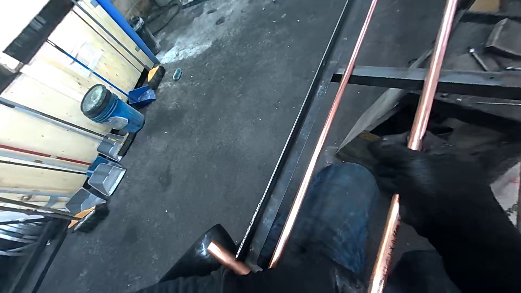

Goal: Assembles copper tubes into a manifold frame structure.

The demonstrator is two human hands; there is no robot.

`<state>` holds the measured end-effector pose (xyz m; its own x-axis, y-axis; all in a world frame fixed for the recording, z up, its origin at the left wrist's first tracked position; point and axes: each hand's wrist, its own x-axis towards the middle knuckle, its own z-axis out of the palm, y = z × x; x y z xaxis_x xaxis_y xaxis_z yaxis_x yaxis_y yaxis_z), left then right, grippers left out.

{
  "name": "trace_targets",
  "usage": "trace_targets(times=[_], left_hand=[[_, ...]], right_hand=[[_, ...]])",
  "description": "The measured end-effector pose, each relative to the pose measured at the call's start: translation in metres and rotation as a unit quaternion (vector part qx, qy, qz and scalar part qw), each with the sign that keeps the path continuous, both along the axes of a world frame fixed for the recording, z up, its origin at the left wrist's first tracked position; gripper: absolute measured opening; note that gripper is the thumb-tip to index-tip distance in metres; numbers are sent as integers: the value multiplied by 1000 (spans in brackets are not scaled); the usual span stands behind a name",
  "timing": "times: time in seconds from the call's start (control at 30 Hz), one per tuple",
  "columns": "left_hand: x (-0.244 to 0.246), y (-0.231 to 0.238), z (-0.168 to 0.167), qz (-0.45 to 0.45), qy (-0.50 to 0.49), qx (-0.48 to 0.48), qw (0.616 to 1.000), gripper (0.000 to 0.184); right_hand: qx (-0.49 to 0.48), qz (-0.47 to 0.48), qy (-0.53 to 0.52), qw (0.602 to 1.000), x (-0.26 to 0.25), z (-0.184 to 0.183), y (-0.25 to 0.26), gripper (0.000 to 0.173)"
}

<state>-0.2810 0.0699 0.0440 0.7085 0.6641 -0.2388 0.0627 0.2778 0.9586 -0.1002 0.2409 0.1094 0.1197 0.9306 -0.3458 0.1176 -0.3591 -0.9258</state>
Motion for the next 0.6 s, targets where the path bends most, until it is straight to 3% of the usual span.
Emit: trace_targets(times=[0.07, 0.2, 0.37, 0.47, 0.6], left_hand=[[1, 1, 0, 1, 6, 10, 1000, 21], [2, 5, 0, -7, 10, 30, 999, 25], [5, 5, 0, -2, 38, 39, 999, 23], [7, 4, -1, 0, 28, 22, 999, 37], [8, 2, -2, 18, 0, -4, 1000, 37]], right_hand=[[38, 8, -169, 985, -5, 0, -7, 19], [47, 28, -279, 959, -8, 1, -7, 31], [59, 44, -348, 935, -9, -3, -7, 43], [21, 45, -375, 926, -12, -2, -8, 51], [30, 38, -360, 932, -12, -1, -8, 49]])
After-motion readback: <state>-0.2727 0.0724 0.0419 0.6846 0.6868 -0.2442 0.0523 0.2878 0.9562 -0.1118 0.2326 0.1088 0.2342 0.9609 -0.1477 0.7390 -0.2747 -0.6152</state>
